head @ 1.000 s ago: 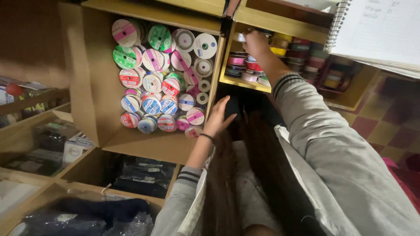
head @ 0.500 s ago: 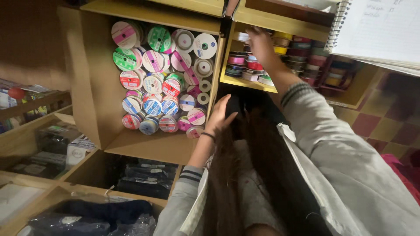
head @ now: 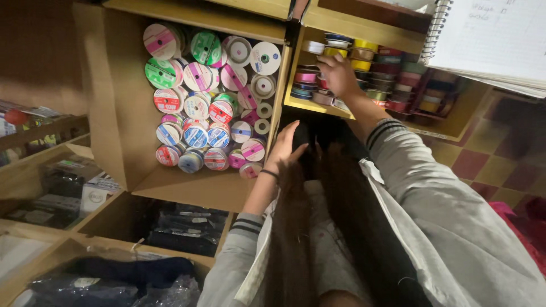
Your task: The person picks up ribbon spools from a box, writes on a notepad with a pen, and places the spools into a drawer by hand.
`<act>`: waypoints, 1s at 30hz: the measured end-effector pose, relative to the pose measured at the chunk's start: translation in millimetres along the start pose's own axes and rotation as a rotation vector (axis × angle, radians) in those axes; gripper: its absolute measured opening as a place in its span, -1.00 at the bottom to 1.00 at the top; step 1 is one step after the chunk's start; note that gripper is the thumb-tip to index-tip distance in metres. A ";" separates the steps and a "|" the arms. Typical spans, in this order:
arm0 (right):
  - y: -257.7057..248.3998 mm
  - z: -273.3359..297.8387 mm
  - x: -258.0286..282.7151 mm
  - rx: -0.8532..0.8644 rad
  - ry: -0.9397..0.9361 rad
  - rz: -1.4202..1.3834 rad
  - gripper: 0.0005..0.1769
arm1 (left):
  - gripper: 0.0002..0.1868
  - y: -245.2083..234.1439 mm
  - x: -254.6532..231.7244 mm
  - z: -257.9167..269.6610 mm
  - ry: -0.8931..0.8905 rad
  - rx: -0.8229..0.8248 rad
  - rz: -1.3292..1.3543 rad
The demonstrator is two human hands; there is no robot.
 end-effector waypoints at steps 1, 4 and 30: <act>-1.2 6.1 -1.4 0.000 -0.043 0.047 -0.68 | -0.32 -2.7 -2.7 1.1 0.020 -0.025 -0.007; -6.3 18.1 -7.0 -0.056 -0.111 0.133 -0.65 | -0.33 -6.7 -7.7 2.4 -0.012 -0.042 -0.001; -27.1 -39.6 44.0 0.462 0.113 -0.161 -0.69 | -0.57 -44.0 -79.6 6.5 0.124 -0.210 0.283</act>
Point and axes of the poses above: each hand's wrist, its own z-axis away from the middle knuckle, its own y-axis out of the palm, x = y × z, the point moved 7 cm from there along -z, towards the middle knuckle, and after that the axes turned 11 degrees about z, right-handed, at the moved point
